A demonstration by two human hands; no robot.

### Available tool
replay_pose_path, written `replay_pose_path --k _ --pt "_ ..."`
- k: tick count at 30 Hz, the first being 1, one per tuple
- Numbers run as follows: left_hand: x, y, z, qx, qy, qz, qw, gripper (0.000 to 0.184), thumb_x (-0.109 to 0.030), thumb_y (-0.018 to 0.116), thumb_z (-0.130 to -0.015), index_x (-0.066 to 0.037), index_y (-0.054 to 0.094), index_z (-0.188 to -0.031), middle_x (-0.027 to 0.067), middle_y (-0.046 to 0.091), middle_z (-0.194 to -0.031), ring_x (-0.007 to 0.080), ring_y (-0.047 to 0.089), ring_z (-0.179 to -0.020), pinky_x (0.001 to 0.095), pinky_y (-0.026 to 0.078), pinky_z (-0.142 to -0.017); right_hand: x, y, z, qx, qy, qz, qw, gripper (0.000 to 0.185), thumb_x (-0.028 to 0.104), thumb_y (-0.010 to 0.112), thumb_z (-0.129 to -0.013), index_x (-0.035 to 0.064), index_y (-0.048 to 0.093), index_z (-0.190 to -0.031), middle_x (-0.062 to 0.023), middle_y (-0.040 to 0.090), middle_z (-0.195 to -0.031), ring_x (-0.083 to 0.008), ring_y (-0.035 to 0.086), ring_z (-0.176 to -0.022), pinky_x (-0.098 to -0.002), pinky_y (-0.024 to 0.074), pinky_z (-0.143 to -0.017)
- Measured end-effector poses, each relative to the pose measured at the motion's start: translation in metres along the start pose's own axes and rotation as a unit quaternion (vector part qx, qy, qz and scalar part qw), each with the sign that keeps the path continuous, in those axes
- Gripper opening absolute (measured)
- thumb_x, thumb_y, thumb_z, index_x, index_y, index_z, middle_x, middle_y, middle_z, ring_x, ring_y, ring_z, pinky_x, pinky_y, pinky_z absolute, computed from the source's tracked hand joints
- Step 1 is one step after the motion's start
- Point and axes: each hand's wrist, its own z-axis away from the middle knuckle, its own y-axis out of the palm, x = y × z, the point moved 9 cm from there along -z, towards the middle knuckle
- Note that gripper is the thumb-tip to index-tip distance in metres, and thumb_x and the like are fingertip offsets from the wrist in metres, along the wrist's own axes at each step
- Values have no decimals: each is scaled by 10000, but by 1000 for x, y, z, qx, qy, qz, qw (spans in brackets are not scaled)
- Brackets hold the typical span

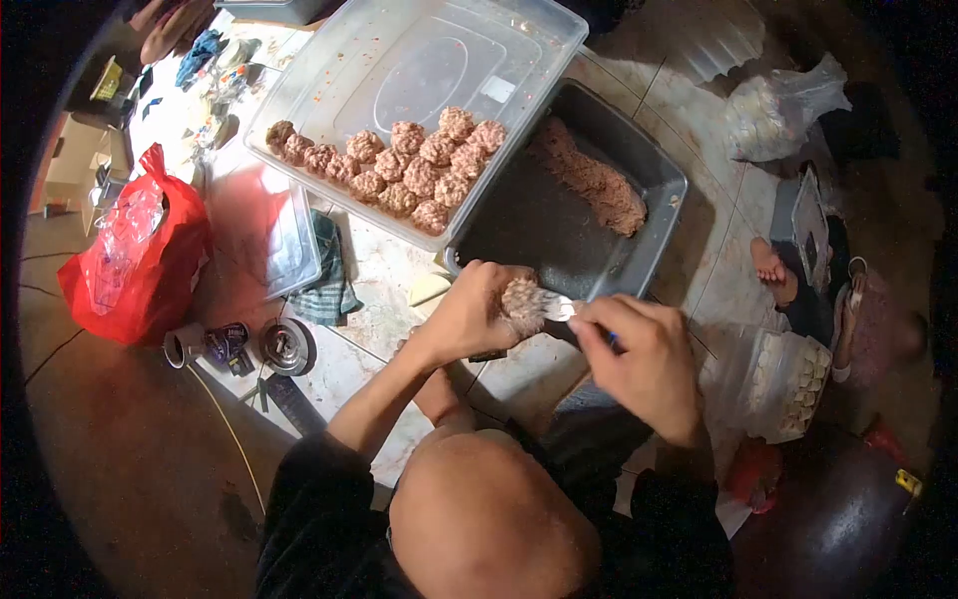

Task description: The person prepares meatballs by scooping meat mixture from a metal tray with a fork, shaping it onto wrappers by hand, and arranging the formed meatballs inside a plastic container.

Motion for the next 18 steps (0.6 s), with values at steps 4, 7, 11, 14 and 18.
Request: replay_pose_path --k 4,7,11,14,18 --pt "-19 -9 11 -60 56 -30 996 234 -67 747 -737 18 612 -908 176 588 -703 360 531 -609 406 469 -605 15 -1 11 -38 -13 -18 999 68 122 717 -927 71 672 -924 -126 674 -790 -350 686 -709 -454 495 -616" --pt "-20 -16 17 -127 99 -51 986 245 -63 739 -723 1 582 -900 153 555 -723 335 511 -593 380 462 -590 9 -7 15 -44 24 -47 998 71 106 710 -930 61 657 -944 -126 689 -822 -359 695 -737 -442 490 -686" --pt "-35 -20 31 -177 146 -73 971 191 -34 714 -750 -20 557 -857 115 551 -745 203 514 -562 318 436 -551 14 5 15 -9 1 -64 998 82 98 699 -940 47 639 -959 -149 708 -845 -397 701 -780 -488 506 -660" --pt "-10 -16 28 -212 62 -35 975 197 -56 760 -796 -23 568 -826 84 589 -757 102 517 -620 302 434 -557 8 -9 15 -13 32 -54 998 76 57 711 -928 35 652 -969 -167 734 -878 -382 734 -820 -448 544 -686" --pt "-27 1 19 -117 66 103 986 335 -142 882 -818 -23 571 -783 12 594 -758 41 506 -734 258 454 -632 -20 -54 23 -115 146 -123 975 89 31 719 -927 -11 661 -982 -197 744 -895 -345 761 -847 -386 564 -736"
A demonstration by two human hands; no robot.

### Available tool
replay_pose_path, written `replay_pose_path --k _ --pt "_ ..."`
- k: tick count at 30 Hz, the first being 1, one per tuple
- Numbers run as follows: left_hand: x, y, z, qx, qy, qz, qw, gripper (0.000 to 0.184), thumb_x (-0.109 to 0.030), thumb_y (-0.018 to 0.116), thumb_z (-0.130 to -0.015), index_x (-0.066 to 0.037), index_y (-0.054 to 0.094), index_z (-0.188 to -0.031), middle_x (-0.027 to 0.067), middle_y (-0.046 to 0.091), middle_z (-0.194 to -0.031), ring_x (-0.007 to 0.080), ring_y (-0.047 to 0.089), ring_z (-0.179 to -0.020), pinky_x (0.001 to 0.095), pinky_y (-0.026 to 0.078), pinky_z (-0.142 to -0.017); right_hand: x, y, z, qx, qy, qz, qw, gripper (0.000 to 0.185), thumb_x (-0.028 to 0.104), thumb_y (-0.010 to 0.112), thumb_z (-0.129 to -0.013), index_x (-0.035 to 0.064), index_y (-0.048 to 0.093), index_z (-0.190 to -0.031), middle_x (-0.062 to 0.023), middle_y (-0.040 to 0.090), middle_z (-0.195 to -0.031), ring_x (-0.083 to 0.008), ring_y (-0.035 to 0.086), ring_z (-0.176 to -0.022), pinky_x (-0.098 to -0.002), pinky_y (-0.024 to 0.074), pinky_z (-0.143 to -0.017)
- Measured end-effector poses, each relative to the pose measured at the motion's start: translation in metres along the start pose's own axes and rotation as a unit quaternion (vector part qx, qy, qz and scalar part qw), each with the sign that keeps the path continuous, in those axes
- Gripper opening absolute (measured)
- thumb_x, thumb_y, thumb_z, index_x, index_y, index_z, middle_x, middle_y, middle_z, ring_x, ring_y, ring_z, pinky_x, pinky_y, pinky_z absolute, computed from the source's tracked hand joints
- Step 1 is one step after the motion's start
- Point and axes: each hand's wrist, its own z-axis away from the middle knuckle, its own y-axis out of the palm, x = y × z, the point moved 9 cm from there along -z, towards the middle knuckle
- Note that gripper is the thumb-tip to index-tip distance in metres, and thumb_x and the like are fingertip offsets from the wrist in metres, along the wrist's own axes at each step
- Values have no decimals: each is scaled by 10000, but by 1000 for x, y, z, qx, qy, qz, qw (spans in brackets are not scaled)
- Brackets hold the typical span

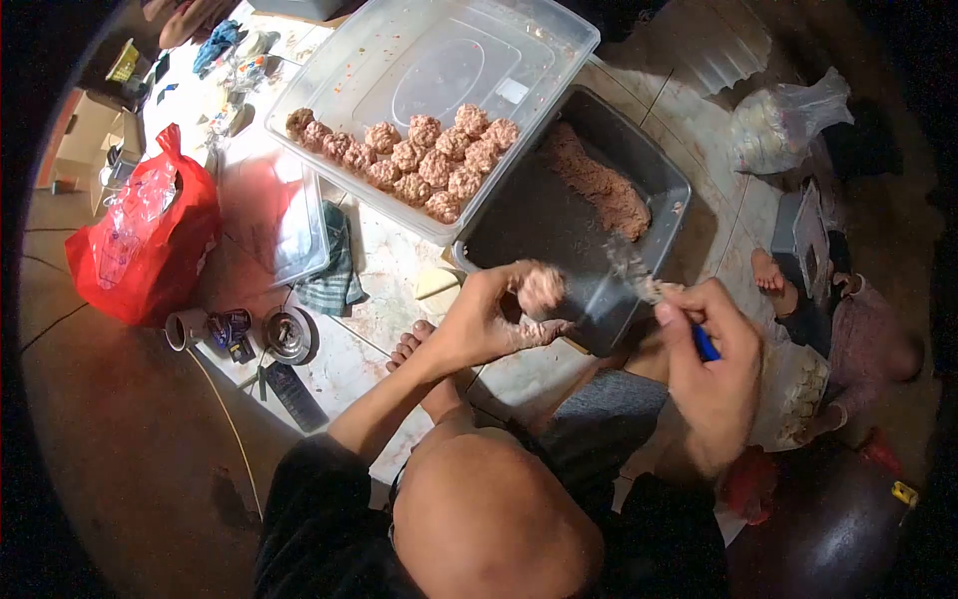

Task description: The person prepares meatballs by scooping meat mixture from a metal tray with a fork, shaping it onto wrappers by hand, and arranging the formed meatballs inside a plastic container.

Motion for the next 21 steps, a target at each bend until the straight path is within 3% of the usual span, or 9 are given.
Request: replay_pose_path --k 4,5,8,9,12,14,18,19,21 --pt "4 -23 0 -83 6 110 990 243 -76 857 -833 -9 644 -928 7 653 -841 44 558 -783 265 477 -665 9 9 10 29 -50 12 998 66 30 709 -925 4 675 -976 -195 741 -913 -342 746 -835 -410 559 -745" --pt "4 -18 -4 -46 -13 110 993 231 -57 829 -821 -1 636 -934 39 661 -821 70 584 -752 309 501 -660 14 18 12 44 -78 13 996 59 33 708 -926 11 678 -972 -189 741 -919 -343 742 -830 -418 555 -743" --pt "-1 -6 -6 25 32 -17 999 244 -47 797 -770 0 588 -885 111 613 -756 173 600 -652 364 500 -629 11 68 12 160 -106 123 974 88 138 671 -971 64 625 -964 -143 692 -854 -402 678 -789 -489 485 -705" --pt "-2 -11 -7 30 41 -102 993 273 -60 775 -712 7 589 -900 177 586 -737 314 611 -635 387 501 -624 14 61 11 131 -109 117 978 95 145 665 -975 66 614 -967 -148 683 -845 -407 676 -794 -495 479 -705" --pt "-9 -16 -2 -22 90 -207 974 283 -58 768 -685 5 626 -920 212 628 -776 385 608 -674 376 512 -646 22 55 9 114 -121 115 979 115 163 652 -984 67 590 -972 -160 664 -829 -422 670 -800 -509 465 -697" --pt "2 -16 -1 -19 61 -198 978 288 -82 791 -722 5 617 -935 196 639 -786 317 617 -662 369 514 -646 20 72 10 171 -117 131 969 129 170 652 -986 60 587 -973 -163 663 -833 -430 668 -794 -512 463 -683" --pt "-2 -9 -7 10 -4 -75 997 329 -152 851 -790 -2 596 -933 112 621 -762 153 592 -666 339 505 -638 23 11 -2 23 -65 63 996 69 60 682 -952 30 627 -981 -179 723 -918 -410 724 -853 -442 545 -721" --pt "-2 -9 -5 -2 46 -55 997 371 -197 885 -807 4 604 -941 42 584 -720 71 559 -705 302 493 -637 19 -1 -2 15 -16 51 998 63 10 679 -938 24 641 -986 -190 736 -949 -379 748 -889 -420 565 -753" --pt "2 -14 -2 -41 36 57 997 354 -168 886 -796 -7 613 -952 30 585 -714 70 563 -697 289 481 -629 17 0 -3 -1 -45 25 999 56 36 687 -944 28 652 -987 -186 730 -933 -365 746 -861 -422 558 -732"
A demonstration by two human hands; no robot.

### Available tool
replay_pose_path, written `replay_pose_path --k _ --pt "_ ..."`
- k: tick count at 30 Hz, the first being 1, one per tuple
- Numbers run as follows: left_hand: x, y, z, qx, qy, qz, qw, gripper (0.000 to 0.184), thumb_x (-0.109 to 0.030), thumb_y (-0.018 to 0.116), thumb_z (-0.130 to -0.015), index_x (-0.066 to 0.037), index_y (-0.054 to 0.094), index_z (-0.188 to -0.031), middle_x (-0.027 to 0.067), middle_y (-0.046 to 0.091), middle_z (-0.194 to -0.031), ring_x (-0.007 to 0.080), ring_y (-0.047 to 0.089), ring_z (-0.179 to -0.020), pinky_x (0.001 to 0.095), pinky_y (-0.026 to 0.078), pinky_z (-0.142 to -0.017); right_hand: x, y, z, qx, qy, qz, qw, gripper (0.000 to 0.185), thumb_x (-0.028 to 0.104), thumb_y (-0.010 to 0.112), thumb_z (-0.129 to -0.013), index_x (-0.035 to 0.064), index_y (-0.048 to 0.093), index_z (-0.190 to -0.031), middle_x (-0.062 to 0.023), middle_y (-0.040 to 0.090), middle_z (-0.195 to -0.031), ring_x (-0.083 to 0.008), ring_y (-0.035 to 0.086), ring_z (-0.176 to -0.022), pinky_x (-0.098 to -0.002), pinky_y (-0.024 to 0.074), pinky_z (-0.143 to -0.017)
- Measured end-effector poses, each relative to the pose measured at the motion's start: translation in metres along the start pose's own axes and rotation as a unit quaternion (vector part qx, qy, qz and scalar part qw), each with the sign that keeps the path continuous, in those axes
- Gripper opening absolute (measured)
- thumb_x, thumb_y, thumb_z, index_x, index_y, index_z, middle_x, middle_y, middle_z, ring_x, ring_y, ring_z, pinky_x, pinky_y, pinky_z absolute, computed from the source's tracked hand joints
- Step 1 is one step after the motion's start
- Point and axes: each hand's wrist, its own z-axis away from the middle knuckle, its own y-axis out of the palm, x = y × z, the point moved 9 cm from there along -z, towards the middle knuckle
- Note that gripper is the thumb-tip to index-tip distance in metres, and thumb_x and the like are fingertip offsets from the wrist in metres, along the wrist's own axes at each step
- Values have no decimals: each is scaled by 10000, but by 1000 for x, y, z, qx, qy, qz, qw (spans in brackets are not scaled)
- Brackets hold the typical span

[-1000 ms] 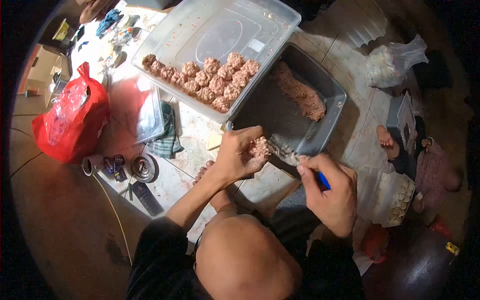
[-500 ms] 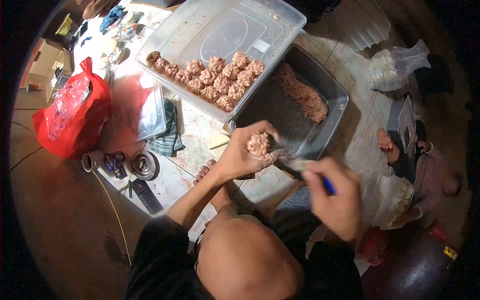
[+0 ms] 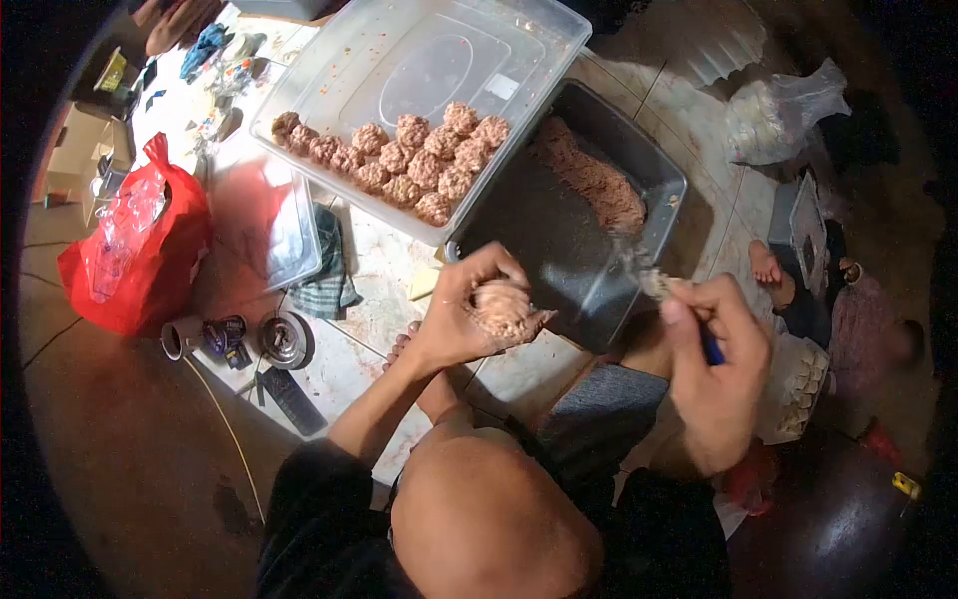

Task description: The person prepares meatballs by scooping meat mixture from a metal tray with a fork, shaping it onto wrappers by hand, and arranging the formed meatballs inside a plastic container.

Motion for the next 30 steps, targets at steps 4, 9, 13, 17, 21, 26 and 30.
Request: replay_pose_path --k 4,9,13,17,21,26,30 --pt "-17 3 -6 30 89 -167 981 306 -122 864 -828 -46 573 -768 33 589 -684 53 554 -664 280 446 -571 12 54 8 148 -76 91 982 60 133 643 -987 82 617 -973 -170 698 -858 -421 698 -797 -502 526 -692" --pt "33 -16 -13 -11 -94 -63 994 338 -154 905 -838 -37 604 -739 7 639 -688 43 547 -646 268 454 -557 -44 40 -32 -11 15 100 995 46 87 596 -994 43 583 -1001 -219 710 -900 -472 679 -840 -549 503 -725" --pt "-4 -27 15 -117 12 50 992 278 -56 899 -798 -6 631 -854 34 667 -810 55 560 -691 252 502 -605 -149 128 -39 104 -3 174 979 97 81 602 -972 24 598 -1050 -253 701 -897 -491 669 -875 -576 509 -768" --pt "-3 -4 7 -2 39 -125 991 309 -94 849 -853 -59 582 -702 -8 598 -636 53 508 -585 259 443 -531 -206 186 -48 98 27 214 971 213 105 612 -924 10 665 -1107 -256 722 -953 -504 676 -926 -582 519 -815" --pt "32 -19 8 -58 -197 2 979 313 -95 854 -830 -37 579 -694 -10 576 -597 77 537 -563 283 437 -517 -230 217 -39 22 -72 225 971 300 109 624 -917 -10 685 -1186 -255 694 -1025 -504 653 -971 -558 524 -904" --pt "-17 -91 68 -204 43 -197 958 258 -62 872 -815 -19 618 -829 17 666 -777 94 586 -644 264 502 -609 -107 149 -19 19 -57 30 998 253 25 627 -936 -1 705 -1175 -238 667 -1095 -435 658 -1047 -484 538 -872" --pt "-1 -82 84 -123 -51 -263 956 390 -132 862 -852 -20 572 -616 75 568 -539 101 474 -479 288 408 -484 -67 228 43 229 -76 35 970 331 129 688 -936 50 666 -1257 -214 679 -1081 -387 704 -954 -486 567 -837"
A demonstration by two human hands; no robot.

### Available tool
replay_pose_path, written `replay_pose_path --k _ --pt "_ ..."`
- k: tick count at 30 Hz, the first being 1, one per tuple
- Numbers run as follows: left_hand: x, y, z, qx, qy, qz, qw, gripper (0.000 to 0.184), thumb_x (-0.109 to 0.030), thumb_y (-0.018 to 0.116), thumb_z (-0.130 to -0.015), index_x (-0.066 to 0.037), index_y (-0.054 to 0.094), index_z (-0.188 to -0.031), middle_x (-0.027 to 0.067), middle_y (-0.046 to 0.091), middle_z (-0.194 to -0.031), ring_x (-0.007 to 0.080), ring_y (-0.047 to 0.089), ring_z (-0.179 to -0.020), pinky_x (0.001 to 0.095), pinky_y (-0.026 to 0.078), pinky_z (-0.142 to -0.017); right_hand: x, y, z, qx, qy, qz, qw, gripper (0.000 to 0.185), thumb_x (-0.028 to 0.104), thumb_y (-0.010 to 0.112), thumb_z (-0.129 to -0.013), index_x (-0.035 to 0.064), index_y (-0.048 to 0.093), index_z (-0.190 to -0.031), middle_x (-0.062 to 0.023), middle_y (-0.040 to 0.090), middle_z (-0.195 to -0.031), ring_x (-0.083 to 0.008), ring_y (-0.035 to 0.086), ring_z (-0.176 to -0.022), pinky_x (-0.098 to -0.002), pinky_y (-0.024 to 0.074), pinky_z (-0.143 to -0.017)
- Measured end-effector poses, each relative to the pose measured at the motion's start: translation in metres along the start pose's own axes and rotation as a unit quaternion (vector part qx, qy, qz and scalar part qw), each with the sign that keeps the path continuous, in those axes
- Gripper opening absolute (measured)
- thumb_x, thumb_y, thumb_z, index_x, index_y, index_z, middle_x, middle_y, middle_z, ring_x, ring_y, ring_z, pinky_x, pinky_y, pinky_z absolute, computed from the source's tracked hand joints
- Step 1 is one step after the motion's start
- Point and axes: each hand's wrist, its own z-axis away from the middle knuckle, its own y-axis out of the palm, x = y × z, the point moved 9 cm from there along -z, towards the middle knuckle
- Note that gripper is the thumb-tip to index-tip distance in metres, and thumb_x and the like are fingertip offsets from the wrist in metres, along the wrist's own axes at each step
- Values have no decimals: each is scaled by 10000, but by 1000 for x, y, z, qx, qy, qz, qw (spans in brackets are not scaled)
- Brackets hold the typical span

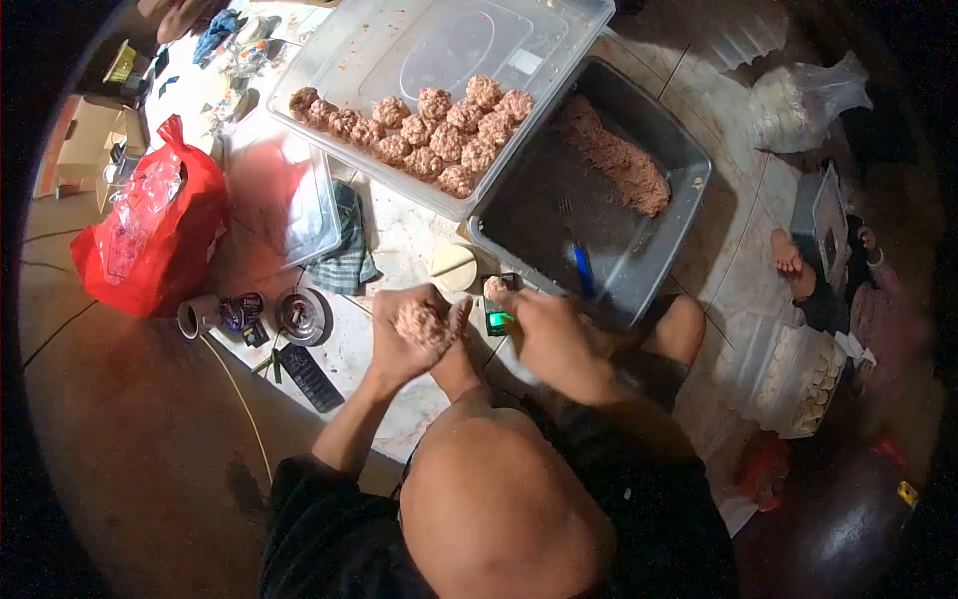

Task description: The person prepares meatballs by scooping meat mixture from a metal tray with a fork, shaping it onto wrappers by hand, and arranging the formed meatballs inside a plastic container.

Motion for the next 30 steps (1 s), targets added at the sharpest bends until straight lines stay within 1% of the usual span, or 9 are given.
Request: replay_pose_path --k 5,7,8,12,16,19,20,26,30 --pt "1 -5 -10 -36 -105 177 978 249 -111 853 -877 7 634 -877 -31 577 -743 36 524 -709 222 420 -614 -13 80 -29 -14 -21 113 993 390 113 727 -888 50 539 -1224 -283 535 -1199 -449 698 -881 -475 598 -731" --pt "-10 -28 3 -165 65 29 984 264 -102 871 -861 2 630 -888 -31 562 -699 49 522 -661 233 421 -587 -29 105 -37 -71 -67 205 974 392 74 733 -853 39 542 -1194 -269 545 -1161 -412 696 -859 -446 594 -721" --pt "14 -32 10 -186 -80 216 955 258 -70 874 -843 -1 631 -893 -28 554 -660 65 510 -600 258 419 -552 -23 95 -37 -83 -115 191 971 366 38 715 -841 42 542 -1164 -254 555 -1152 -387 692 -834 -442 587 -696" --pt "18 -23 3 -126 2 99 987 320 -63 845 -884 -30 579 -708 26 561 -603 76 494 -501 256 391 -468 -17 88 -34 -41 -114 202 972 294 18 681 -860 34 568 -1131 -245 561 -1133 -415 684 -853 -457 587 -727" --pt "41 22 -5 -10 -114 245 963 298 -91 867 -863 -15 597 -764 23 587 -726 71 494 -598 275 376 -500 -30 96 -35 -53 -132 188 972 248 29 659 -884 40 602 -1125 -222 571 -1093 -439 681 -919 -529 582 -779" --pt "42 -1 6 -128 -60 239 961 257 -44 872 -829 -21 621 -782 6 572 -640 69 547 -650 247 466 -603 -37 93 -31 48 -65 120 989 261 37 655 -896 57 614 -1153 -210 572 -1088 -429 682 -957 -519 585 -794" --pt "40 -28 9 -208 3 181 961 260 -54 881 -823 -19 624 -820 13 604 -641 80 550 -607 253 468 -570 -5 61 -24 30 -67 91 993 277 37 668 -904 74 655 -1178 -192 577 -1097 -412 683 -946 -489 592 -795" --pt "53 -21 -15 -64 -112 134 983 299 -137 881 -850 -14 618 -782 28 652 -679 63 538 -569 271 456 -532 128 -168 -35 -210 -110 97 967 467 -3 808 -834 -4 671 -1280 -160 631 -1222 -340 704 -997 -412 594 -844" --pt "17 -6 -34 -31 26 149 988 341 -131 925 -784 -20 603 -795 8 620 -751 62 565 -740 283 488 -660 157 -180 -118 -88 -181 212 956 341 62 757 -888 60 708 -1226 -165 675 -1048 -335 706 -919 -425 566 -746"
